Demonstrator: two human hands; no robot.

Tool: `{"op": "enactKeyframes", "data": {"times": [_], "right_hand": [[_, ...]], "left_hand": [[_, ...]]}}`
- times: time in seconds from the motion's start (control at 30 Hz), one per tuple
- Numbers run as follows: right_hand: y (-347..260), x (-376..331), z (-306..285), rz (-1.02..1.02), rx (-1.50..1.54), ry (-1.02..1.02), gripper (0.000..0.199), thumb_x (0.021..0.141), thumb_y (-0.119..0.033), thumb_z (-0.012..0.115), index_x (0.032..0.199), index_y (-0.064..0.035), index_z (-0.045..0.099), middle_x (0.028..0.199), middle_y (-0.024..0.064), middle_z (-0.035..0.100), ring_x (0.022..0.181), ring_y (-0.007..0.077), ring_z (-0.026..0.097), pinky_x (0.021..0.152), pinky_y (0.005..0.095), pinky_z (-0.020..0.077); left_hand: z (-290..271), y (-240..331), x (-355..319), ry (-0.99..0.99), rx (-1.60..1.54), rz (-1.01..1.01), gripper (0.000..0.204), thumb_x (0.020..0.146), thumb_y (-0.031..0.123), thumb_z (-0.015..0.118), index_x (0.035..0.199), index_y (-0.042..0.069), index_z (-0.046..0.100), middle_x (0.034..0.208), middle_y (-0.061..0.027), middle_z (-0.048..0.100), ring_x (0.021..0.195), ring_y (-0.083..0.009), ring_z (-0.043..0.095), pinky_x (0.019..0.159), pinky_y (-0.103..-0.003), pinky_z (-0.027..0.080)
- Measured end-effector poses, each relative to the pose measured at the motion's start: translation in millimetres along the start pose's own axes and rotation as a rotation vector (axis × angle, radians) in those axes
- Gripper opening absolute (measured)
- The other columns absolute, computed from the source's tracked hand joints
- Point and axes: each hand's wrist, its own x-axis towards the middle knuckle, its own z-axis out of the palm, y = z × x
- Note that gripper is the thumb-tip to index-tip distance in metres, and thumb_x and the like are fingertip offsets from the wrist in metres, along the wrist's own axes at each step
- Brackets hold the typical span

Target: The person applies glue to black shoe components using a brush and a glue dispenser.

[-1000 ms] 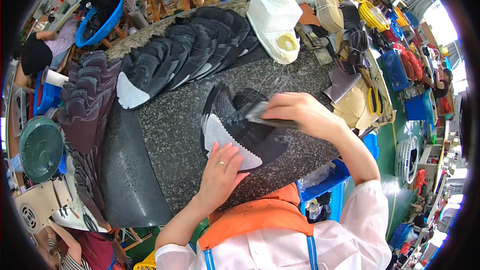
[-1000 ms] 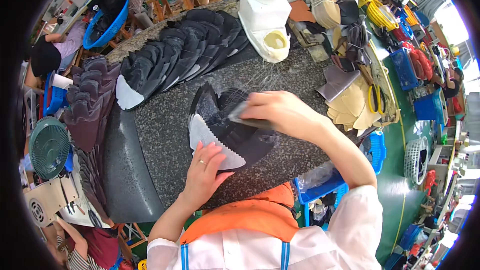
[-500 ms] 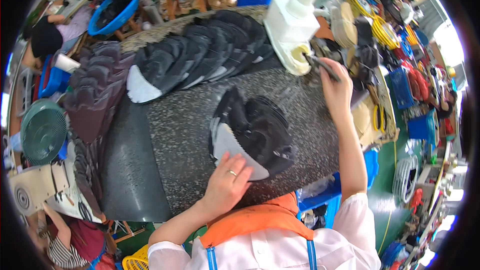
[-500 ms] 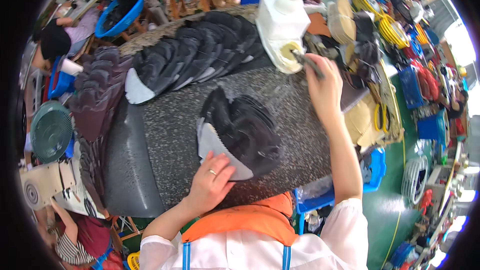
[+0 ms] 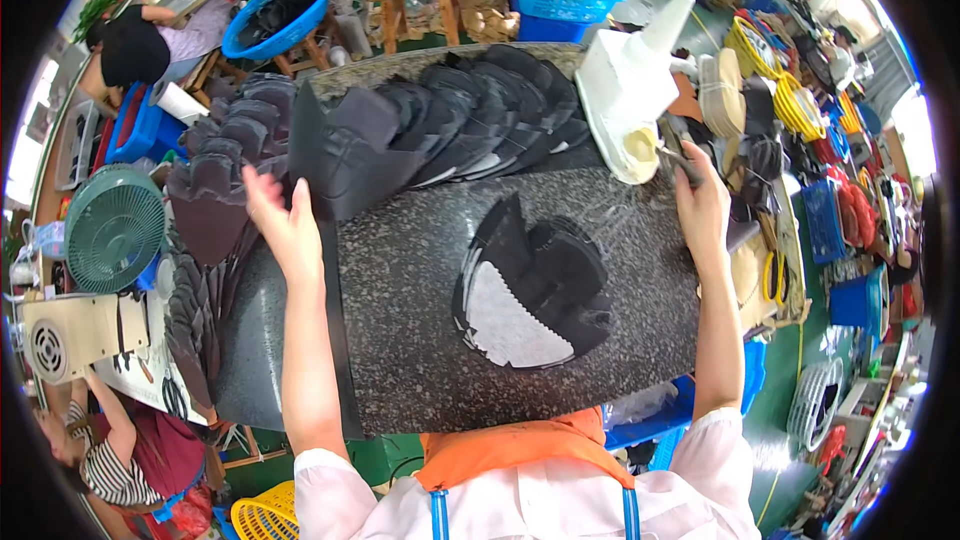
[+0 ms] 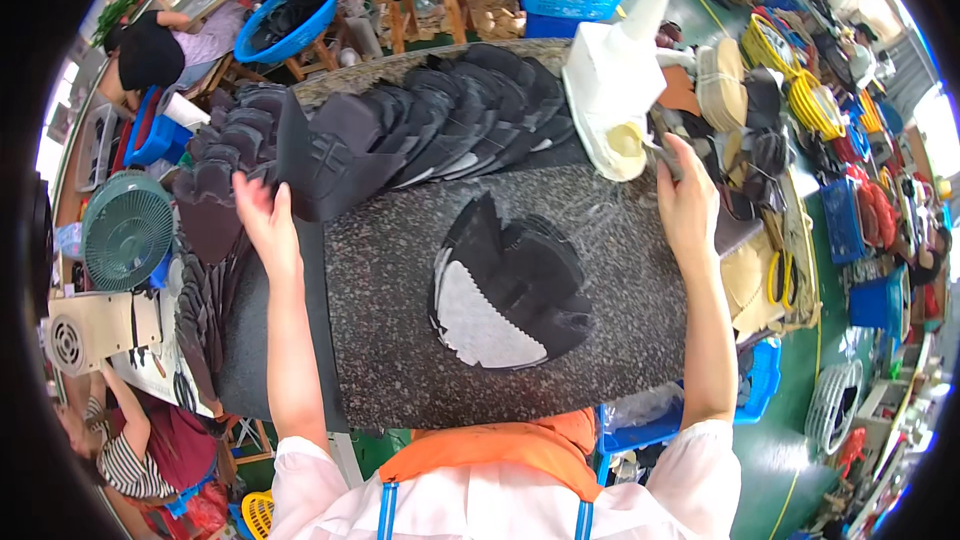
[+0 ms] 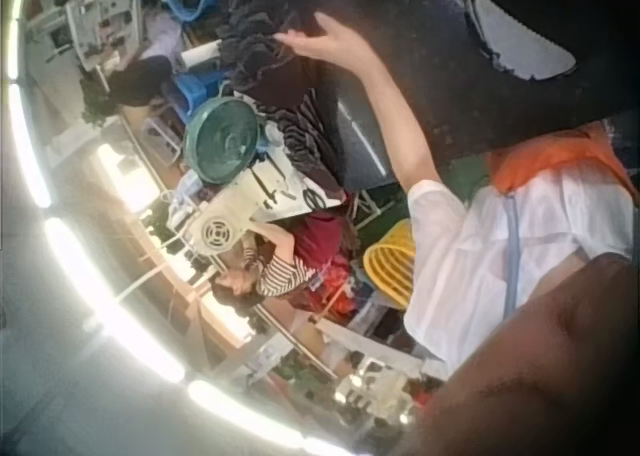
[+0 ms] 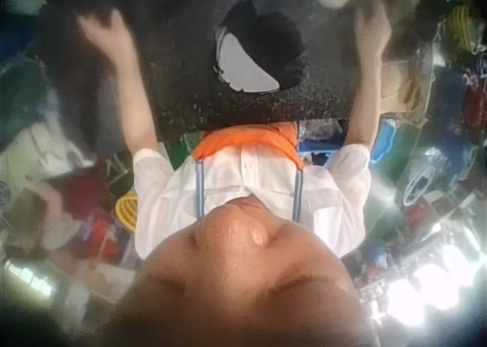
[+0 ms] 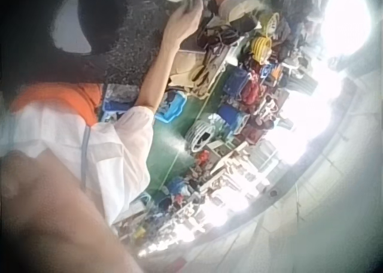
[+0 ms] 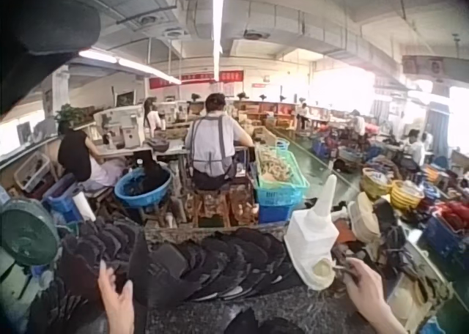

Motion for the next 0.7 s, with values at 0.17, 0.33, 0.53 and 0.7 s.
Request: {"op": "enactKeyframes", "data": {"times": [0.17,0.33,0.53,0.7], "right_hand": [[-92.1,-40.4,-8.7,0.298,0.639,-0.731,0.024,0.083,-0.003,0.064,0.106,-0.0043,0.069,0.097,0.0068,0.07,0.071,0.0164,0.067,0.06,0.0326,0.0534],[-110.5,-27.8,47.1,-0.711,0.168,-0.595,0.017,0.076,-0.012,0.064,0.091,-0.006,0.066,0.087,0.0118,0.062,0.083,0.0314,0.066,0.073,0.0407,0.0548],[-39.1,-71.3,-26.0,-0.546,0.216,-0.749,0.028,0.078,-0.009,0.071,0.106,-0.0051,0.071,0.1,0.0122,0.068,0.089,0.0312,0.068,0.078,0.0411,0.0556],[-65.4,-205.4,-30.9,-0.255,0.152,-0.62,0.035,0.08,-0.005,0.063,0.114,-0.0064,0.066,0.084,0.0081,0.063,0.081,0.0302,0.067,0.069,0.0404,0.0564]], "left_hand": [[3.8,100.8,-179.3,-0.905,0.139,0.819,0.061,0.066,0.032,0.083,0.119,0.009,0.063,0.119,-0.0146,0.059,0.121,-0.0351,0.054,0.108,-0.064,0.036],[7.1,95.4,-207.7,-0.989,0.016,0.642,0.052,0.065,0.013,0.084,0.114,0.009,0.065,0.119,-0.0103,0.059,0.119,-0.0354,0.055,0.111,-0.061,0.037],[9.2,96.4,-206.8,-1.0,-0.025,0.538,0.057,0.06,0.007,0.086,0.111,0.006,0.06,0.121,-0.0119,0.059,0.121,-0.036,0.056,0.111,-0.06,0.038],[12.8,96.3,-206.9,-0.974,-0.044,0.555,0.055,0.059,0.004,0.087,0.105,0.005,0.057,0.12,-0.0132,0.059,0.119,-0.0371,0.057,0.112,-0.058,0.038]]}}
